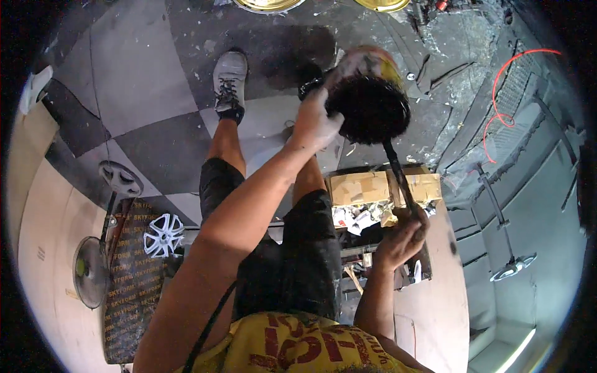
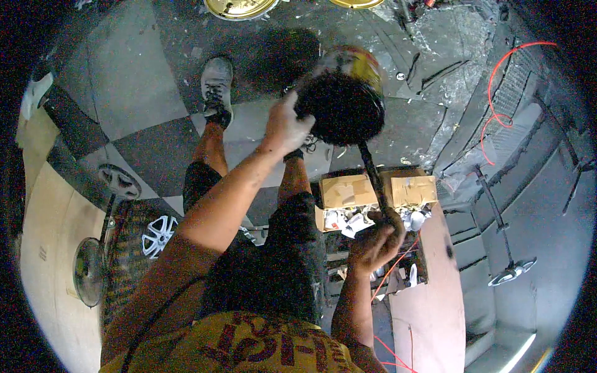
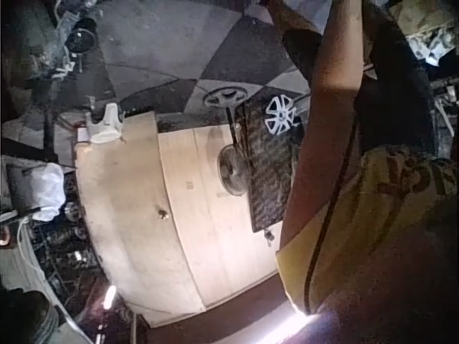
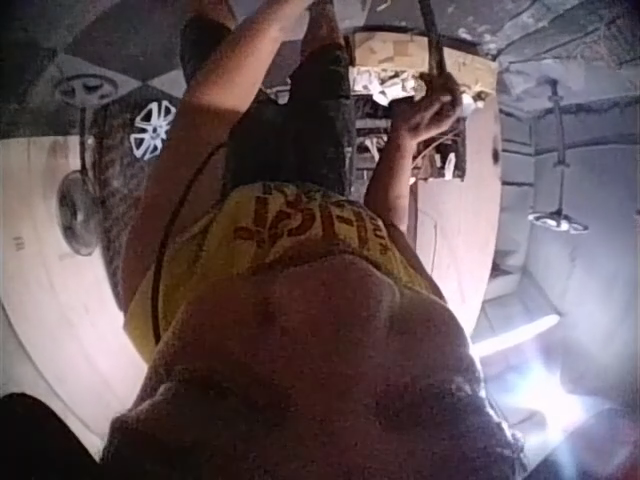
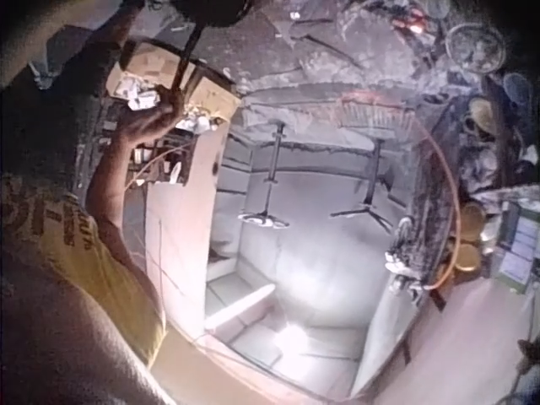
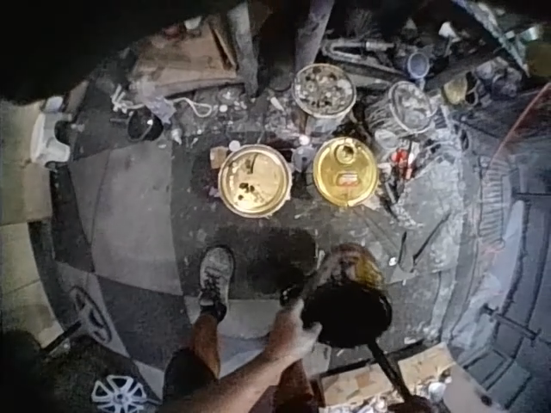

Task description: The recorder mixes black paint and uses a spray gun to apply a new coat of black paint to automotive wheel rims in a workshop environment.

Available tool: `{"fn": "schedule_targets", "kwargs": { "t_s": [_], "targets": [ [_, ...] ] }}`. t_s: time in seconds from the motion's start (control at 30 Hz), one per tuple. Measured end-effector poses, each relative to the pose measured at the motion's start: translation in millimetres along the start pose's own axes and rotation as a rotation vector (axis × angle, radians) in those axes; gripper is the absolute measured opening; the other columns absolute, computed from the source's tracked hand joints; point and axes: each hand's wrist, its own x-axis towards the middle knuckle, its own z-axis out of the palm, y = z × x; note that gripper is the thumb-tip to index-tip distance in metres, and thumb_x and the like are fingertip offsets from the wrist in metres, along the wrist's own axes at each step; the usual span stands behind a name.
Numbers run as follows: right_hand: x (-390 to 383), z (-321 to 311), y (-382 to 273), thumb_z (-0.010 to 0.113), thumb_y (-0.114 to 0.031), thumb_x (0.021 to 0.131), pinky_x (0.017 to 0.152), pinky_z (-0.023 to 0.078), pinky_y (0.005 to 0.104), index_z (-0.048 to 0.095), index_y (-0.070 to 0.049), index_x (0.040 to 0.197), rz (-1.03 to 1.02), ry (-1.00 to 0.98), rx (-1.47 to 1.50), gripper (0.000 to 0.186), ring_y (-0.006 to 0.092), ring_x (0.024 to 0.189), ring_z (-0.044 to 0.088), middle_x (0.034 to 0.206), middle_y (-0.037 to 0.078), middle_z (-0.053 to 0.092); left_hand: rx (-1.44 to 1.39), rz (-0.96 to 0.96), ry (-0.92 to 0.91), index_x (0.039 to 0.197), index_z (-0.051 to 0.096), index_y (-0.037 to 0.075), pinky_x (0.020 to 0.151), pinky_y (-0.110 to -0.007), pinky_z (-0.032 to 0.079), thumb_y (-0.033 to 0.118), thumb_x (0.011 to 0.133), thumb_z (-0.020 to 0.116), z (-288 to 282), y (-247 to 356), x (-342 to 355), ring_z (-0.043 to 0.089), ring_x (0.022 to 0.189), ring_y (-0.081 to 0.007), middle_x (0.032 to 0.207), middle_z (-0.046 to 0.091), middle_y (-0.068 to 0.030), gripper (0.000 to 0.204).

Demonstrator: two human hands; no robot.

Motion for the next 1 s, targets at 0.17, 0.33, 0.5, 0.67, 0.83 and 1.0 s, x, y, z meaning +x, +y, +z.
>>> {"fn": "schedule_targets", "kwargs": {
  "t_s": [0.17, 0.33, 0.5, 0.67, 0.83, 1.0],
  "targets": [
    [2, -43, 21, 0.05, -0.034, 0.106, 0.074, 0.053, 0.0335, 0.059, -0.002, 0.122, 0.218, 0.159, 0.325, 0.037, 0.0225, 0.09, 0.065, 0.111, 0.012, 0.067, 0.164, -0.039, 0.187, 0.12, 0.058, -0.003, 0.091, -0.05, 0.048, 0.009, 0.075, 0.071, -34, -14, 20, 0.059, 0.104, -0.0462, 0.112, 0.061, -0.027, 0.048],
    [13, -27, 63, 0.055, -0.021, 0.096, 0.079, 0.05, 0.0405, 0.063, -0.003, 0.108, 0.357, 0.131, 0.303, 0.023, 0.0237, 0.089, 0.063, 0.098, 0.009, 0.066, 0.067, -0.015, 0.314, 0.136, 0.056, -0.001, 0.089, -0.037, 0.054, 0.0, 0.074, 0.069, -57, -9, 27, 0.068, 0.107, -0.034, 0.119, 0.068, -0.0243, 0.063],
    [30, 102, 168, 0.057, -0.019, 0.102, 0.075, 0.053, 0.034, 0.061, -0.002, 0.12, 0.379, 0.089, 0.367, 0.025, 0.018, 0.084, 0.064, 0.099, 0.009, 0.068, 0.017, 0.022, 0.264, 0.14, 0.055, 0.001, 0.085, -0.035, 0.055, -0.004, 0.074, 0.068, -60, -15, 30, 0.07, 0.099, -0.0283, 0.111, 0.07, -0.0196, 0.067],
    [33, 246, 177, 0.064, -0.017, 0.098, 0.083, 0.054, 0.0339, 0.059, -0.006, 0.129, 0.547, -0.206, 0.43, 0.033, 0.0207, 0.098, 0.065, 0.112, 0.009, 0.069, 0.114, 0.177, 0.327, 0.136, 0.057, 0.001, 0.077, -0.035, 0.055, -0.004, 0.074, 0.068, -71, -34, 26, 0.071, 0.083, -0.0242, 0.102, 0.072, -0.0163, 0.064],
    [77, 303, 290, 0.075, -0.018, 0.085, 0.077, 0.053, 0.0347, 0.054, -0.007, 0.124, 0.353, -0.211, 0.523, 0.045, 0.0179, 0.086, 0.065, 0.104, 0.009, 0.068, -0.014, -0.061, 0.208, 0.127, 0.058, -0.002, 0.089, -0.033, 0.052, 0.0, 0.081, 0.067, -36, -13, 24, 0.067, 0.099, -0.0196, 0.11, 0.071, -0.0116, 0.047],
    [73, 328, 261, 0.072, -0.023, 0.085, 0.081, 0.054, 0.0386, 0.062, -0.003, 0.126, 0.091, -0.358, -0.522, 0.046, 0.0279, 0.095, 0.069, 0.104, 0.015, 0.071, -0.026, 0.069, 0.233, 0.128, 0.058, -0.004, 0.086, -0.038, 0.052, 0.005, 0.077, 0.069, -54, -38, 19, 0.069, 0.096, -0.0296, 0.105, 0.07, -0.0194, 0.053]
  ]
}}
